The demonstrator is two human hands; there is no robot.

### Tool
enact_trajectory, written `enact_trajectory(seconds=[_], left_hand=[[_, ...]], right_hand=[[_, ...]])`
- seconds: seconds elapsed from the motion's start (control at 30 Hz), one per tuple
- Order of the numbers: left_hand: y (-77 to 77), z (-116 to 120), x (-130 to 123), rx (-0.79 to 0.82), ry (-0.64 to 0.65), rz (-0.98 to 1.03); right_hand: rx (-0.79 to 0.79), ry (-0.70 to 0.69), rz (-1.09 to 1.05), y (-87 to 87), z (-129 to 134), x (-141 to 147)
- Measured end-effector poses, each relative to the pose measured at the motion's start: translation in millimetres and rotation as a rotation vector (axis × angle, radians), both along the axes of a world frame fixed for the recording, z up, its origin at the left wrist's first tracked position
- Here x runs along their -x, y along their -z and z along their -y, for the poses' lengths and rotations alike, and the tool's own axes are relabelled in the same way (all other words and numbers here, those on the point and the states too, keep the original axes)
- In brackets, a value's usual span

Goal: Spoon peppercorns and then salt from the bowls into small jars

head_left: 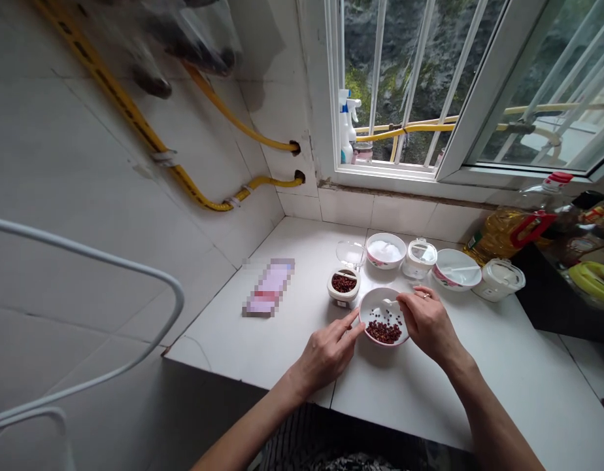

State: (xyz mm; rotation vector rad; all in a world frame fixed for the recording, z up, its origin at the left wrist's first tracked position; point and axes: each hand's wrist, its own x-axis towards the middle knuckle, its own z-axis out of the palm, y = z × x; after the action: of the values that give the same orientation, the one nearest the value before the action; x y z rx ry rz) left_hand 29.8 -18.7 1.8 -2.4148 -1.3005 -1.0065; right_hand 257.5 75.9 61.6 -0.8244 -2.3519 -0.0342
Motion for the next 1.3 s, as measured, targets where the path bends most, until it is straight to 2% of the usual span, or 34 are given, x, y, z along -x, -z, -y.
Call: enact_trajectory(seconds=[0.17,0.3,0.4,0.7,0.87,1.13,1.3], left_hand=[[1.5,3,-11,0.022,-0.044,0.102],[3.7,4,-12,0.044,-0.043,0.16],[7.2,4,-12,0.024,-0.038,0.172],[13.4,5,-15,-0.014,-0.054,0.148],[13.7,5,-14,-0.012,-0.047,0.149],[12.5,5,-14,-0.001,-0.034,0.163],[11.4,5,-14,0.008,-0.051,0.168]], right_hand=[[0.057,0.02,0.114,-6.5,6,-3],[0.222,-0.064,0.039,-14.4,16,1],[0.288,-0.085,-0.064,-16.4,17,3],[0.437,0.077,-0.196,-3.1,3,0],[0.438,0.067,-0.18,1.2,6,7],[0.614,0.048,-0.254,1.8,6,11],[0.66,0.044,-0.32,0.7,6,12]])
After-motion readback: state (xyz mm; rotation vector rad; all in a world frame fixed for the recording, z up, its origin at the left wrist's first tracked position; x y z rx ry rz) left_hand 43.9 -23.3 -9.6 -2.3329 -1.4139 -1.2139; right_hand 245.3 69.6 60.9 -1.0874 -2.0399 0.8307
